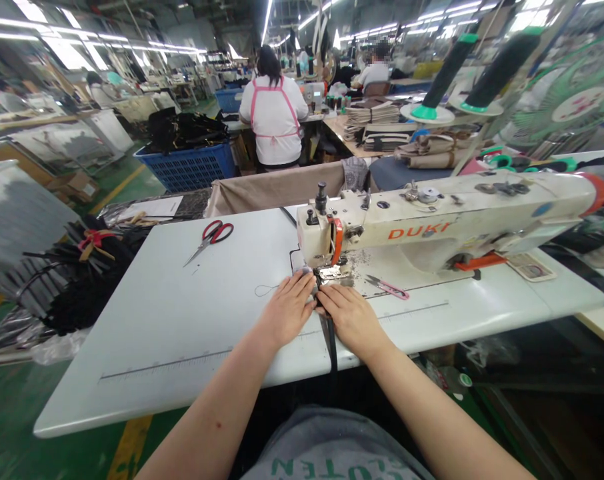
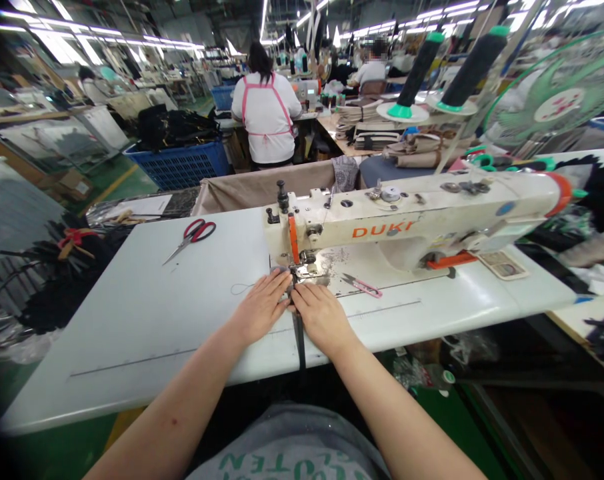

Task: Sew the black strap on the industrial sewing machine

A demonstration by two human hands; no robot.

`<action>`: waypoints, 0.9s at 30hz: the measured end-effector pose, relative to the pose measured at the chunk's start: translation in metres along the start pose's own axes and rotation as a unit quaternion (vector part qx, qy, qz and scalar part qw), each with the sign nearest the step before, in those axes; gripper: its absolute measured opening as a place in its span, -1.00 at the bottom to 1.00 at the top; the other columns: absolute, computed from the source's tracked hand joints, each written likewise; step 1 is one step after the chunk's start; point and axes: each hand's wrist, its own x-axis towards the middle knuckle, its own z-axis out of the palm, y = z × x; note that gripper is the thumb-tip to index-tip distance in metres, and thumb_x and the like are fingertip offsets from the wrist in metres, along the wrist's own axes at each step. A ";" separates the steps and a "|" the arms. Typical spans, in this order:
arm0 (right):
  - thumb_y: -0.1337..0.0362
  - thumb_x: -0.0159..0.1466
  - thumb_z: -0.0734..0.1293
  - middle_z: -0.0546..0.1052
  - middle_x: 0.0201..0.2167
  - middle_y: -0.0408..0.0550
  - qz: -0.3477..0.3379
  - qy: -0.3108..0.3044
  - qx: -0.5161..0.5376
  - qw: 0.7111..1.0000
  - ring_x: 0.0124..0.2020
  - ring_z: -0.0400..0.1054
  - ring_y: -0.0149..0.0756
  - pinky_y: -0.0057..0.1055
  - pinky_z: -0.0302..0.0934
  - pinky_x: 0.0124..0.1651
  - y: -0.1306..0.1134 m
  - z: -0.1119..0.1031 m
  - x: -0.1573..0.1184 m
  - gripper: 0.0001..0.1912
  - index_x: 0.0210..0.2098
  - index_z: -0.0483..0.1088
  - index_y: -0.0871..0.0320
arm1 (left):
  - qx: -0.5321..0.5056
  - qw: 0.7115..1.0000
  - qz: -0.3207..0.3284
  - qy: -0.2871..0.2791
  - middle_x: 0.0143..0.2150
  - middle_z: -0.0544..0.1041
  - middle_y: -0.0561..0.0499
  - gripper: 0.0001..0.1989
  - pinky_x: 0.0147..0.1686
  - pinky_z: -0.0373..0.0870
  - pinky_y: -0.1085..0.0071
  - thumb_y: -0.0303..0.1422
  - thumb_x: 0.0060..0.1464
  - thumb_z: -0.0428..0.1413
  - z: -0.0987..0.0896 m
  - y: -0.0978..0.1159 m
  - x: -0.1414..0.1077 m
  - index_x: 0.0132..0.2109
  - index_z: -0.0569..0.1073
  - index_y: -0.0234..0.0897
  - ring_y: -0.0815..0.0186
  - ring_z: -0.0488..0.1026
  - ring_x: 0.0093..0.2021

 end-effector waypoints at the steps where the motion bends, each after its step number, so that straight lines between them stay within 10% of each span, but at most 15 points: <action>1: 0.24 0.52 0.26 0.65 0.10 0.26 0.001 0.001 0.003 1.000 0.12 0.50 0.08 0.01 0.44 0.14 0.000 0.000 0.000 -0.66 0.13 0.54 0.27 | 0.005 1.000 -0.001 -0.002 0.53 0.20 -0.11 -0.47 0.50 0.12 0.03 -0.21 0.48 -0.12 0.000 0.000 0.000 0.47 0.23 -0.29 0.11 0.06 0.56; 13: 0.08 0.49 0.30 0.64 0.14 0.20 -0.041 0.041 0.089 0.994 0.20 0.49 -0.01 0.01 0.46 0.24 -0.008 -0.019 -0.040 -0.60 0.15 0.50 0.21 | 0.035 0.999 0.018 0.036 0.55 0.07 -0.40 -0.07 0.48 0.12 0.01 0.17 0.37 -0.14 0.005 -0.005 -0.028 0.53 -0.03 -0.52 -0.02 0.04 0.56; 27: 0.18 0.50 0.29 0.68 0.08 0.25 -0.061 0.006 0.014 0.998 0.10 0.57 0.10 0.03 0.54 0.13 -0.032 -0.035 -0.060 -0.66 0.05 0.55 0.32 | 0.042 0.998 0.036 0.019 0.56 0.05 -0.34 -0.06 0.49 0.09 0.07 0.20 0.34 -0.11 -0.003 -0.007 -0.041 0.53 0.01 -0.47 -0.01 0.05 0.56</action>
